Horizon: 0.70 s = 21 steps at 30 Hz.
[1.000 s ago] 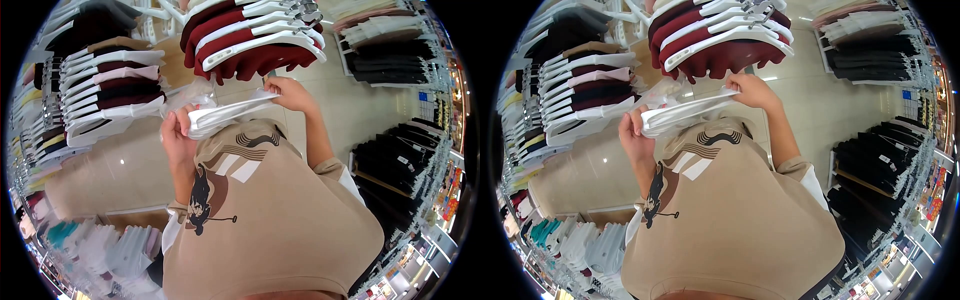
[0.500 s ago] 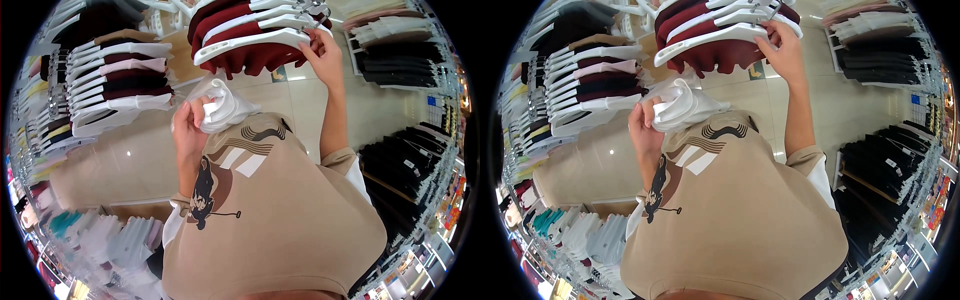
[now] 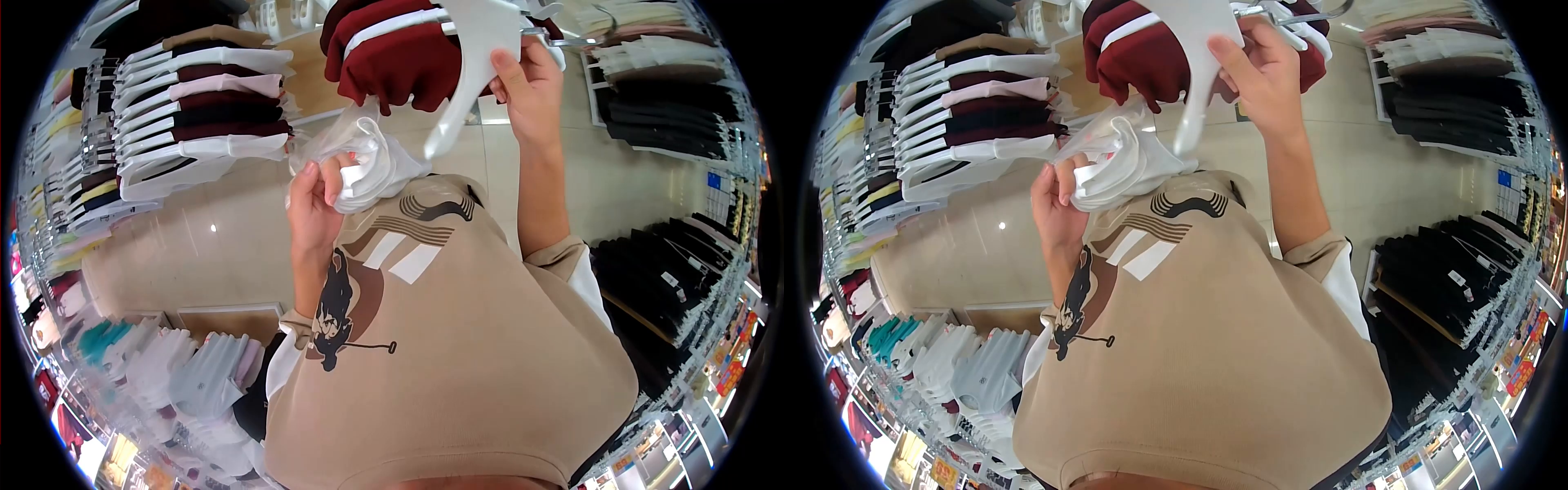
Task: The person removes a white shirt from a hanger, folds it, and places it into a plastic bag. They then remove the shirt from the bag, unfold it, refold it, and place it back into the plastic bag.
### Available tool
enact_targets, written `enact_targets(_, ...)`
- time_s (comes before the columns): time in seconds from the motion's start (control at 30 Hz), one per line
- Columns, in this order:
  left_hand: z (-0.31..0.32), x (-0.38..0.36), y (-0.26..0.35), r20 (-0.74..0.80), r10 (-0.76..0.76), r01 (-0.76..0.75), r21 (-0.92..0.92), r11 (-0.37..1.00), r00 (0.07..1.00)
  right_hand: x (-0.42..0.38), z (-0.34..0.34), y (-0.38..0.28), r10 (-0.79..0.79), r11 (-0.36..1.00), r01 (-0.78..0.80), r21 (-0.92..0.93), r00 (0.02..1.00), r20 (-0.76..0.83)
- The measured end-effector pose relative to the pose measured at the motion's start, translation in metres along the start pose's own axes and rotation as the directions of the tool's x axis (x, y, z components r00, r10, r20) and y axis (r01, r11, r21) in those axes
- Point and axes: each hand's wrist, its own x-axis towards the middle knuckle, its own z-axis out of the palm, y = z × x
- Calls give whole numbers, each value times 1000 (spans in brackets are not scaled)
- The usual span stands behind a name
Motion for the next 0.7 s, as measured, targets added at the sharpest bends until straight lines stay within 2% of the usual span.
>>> enact_targets(0.13, -5, -5, -2, 32, -33, 33, 24, 999, 999, 2, 32, -12, -116, 989, 123, 77, 989, -89)
enact_targets(0.17, -4, -6, -2, 29, -37, 36, 30, 999, 999, 3, 34, -11, -115, 989, 120, 91, 991, -64)
enact_targets(0.2, -2, -6, -3, 28, -40, 39, 36, 999, 999, 2, 40, -12, -64, 998, 64, 19, 998, -29)
enact_targets(0.27, 0, -5, -4, 45, -42, 39, 65, 997, 998, 0, 58, 2, -74, 982, 69, 174, 997, 25)
enact_targets(0.33, -1, -4, -4, 77, -39, 30, 113, 993, 996, -4, 73, 7, -198, 980, 198, 9, 977, 83)
enact_targets(0.37, -1, -5, -4, 65, -45, 38, 99, 994, 997, -6, 75, 17, -205, 961, 227, -156, 968, 147)
enact_targets(0.4, -1, -5, -4, 54, -52, 47, 85, 995, 997, -13, 76, 19, -109, 963, 149, -223, 977, 182)
enact_targets(0.47, 0, -4, -4, 42, -47, 45, 52, 998, 998, -23, 77, 31, -27, 976, 70, -207, 979, 203)
enact_targets(0.57, -1, -4, -4, 46, -27, 27, -9, 1000, 999, -33, 62, 59, -61, 941, 147, -306, 959, 275)
enact_targets(0.7, -4, -4, 1, 7, 8, -8, -58, 998, 1000, -46, 31, 86, 32, 971, 39, -237, 958, 286)
